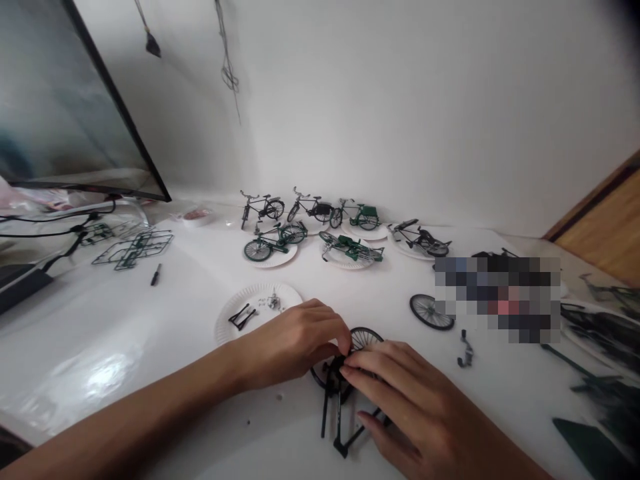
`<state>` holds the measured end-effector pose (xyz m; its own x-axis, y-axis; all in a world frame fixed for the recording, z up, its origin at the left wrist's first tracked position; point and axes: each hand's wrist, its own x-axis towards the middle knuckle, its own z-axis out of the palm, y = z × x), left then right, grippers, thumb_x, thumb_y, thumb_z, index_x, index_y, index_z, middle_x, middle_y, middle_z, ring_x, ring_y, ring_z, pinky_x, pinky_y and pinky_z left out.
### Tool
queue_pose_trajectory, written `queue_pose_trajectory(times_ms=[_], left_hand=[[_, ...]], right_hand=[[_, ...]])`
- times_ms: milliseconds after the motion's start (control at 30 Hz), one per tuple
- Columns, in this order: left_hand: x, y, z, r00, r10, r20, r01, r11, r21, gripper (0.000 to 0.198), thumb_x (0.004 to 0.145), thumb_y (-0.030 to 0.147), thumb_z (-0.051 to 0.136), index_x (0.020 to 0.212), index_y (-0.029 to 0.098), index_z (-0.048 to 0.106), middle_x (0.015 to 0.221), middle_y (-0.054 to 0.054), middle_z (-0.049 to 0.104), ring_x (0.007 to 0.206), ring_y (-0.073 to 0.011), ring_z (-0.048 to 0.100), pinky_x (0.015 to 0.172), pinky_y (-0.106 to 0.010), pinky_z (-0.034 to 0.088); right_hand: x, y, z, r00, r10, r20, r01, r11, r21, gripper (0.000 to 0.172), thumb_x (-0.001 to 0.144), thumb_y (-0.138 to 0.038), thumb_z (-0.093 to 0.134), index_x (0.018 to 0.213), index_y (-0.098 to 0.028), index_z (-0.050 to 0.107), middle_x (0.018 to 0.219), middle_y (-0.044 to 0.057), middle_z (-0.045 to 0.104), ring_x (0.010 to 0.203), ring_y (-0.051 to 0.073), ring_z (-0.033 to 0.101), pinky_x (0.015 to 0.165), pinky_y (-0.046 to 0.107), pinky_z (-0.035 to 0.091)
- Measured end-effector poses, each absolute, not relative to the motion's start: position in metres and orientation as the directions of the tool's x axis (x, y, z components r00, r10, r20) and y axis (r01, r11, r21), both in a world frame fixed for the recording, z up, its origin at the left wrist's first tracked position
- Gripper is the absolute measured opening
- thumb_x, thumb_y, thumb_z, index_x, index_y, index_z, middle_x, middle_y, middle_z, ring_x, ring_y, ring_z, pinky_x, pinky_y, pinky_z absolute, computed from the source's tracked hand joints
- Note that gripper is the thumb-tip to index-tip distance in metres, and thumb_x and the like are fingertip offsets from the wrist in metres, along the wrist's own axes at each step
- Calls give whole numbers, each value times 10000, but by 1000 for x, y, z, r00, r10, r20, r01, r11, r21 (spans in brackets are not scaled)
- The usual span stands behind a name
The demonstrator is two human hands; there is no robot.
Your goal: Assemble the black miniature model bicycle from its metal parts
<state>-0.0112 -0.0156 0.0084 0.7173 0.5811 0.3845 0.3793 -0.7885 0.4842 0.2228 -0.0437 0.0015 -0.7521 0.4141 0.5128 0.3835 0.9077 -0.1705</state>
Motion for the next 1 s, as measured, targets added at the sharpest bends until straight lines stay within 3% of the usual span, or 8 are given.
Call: queue_pose_trajectory(times_ms=[200,300,400,667,1000], left_hand=[[-45,2,23,671,610,422,557,-790,258,120,1000,151,553,1044,126,662,1034,-76,727,984,-170,653,907,-354,523],[-77,17,29,577,721,384,716,-673,186,146,1005,178,548,1030,126,681,1018,-81,727,948,-173,663,877,-363,533],[-103,28,29,457,836,305,830,-524,190,164,999,209,540,1026,146,689,980,-80,729,880,-177,666,776,-335,535],[-97,24,22,549,824,139,793,-567,222,122,960,230,601,1016,188,701,978,-43,744,803,-147,679,690,-259,515],[-80,19,19,629,771,99,755,-636,161,150,950,119,573,893,170,702,887,-41,727,820,-175,637,787,-313,472]], right_hand=[[224,-45,2,-789,387,477,403,912,-75,289,924,-154,563,1166,-168,720,1081,73,737,1012,241,662,914,400,569],[223,-45,3,-786,379,488,402,914,-61,295,940,-142,539,1172,-169,719,1080,77,735,999,233,664,889,388,578],[222,-45,2,-756,384,530,416,907,-64,283,975,-151,499,1160,-150,712,1071,89,729,1009,230,658,900,390,566],[224,-46,-4,-741,401,539,399,908,-127,236,967,-128,516,1112,-143,701,1059,80,700,993,223,631,897,388,546],[228,-41,2,-695,439,569,394,895,-208,199,926,-85,591,1094,-147,679,1040,81,676,1009,211,612,903,369,523]])
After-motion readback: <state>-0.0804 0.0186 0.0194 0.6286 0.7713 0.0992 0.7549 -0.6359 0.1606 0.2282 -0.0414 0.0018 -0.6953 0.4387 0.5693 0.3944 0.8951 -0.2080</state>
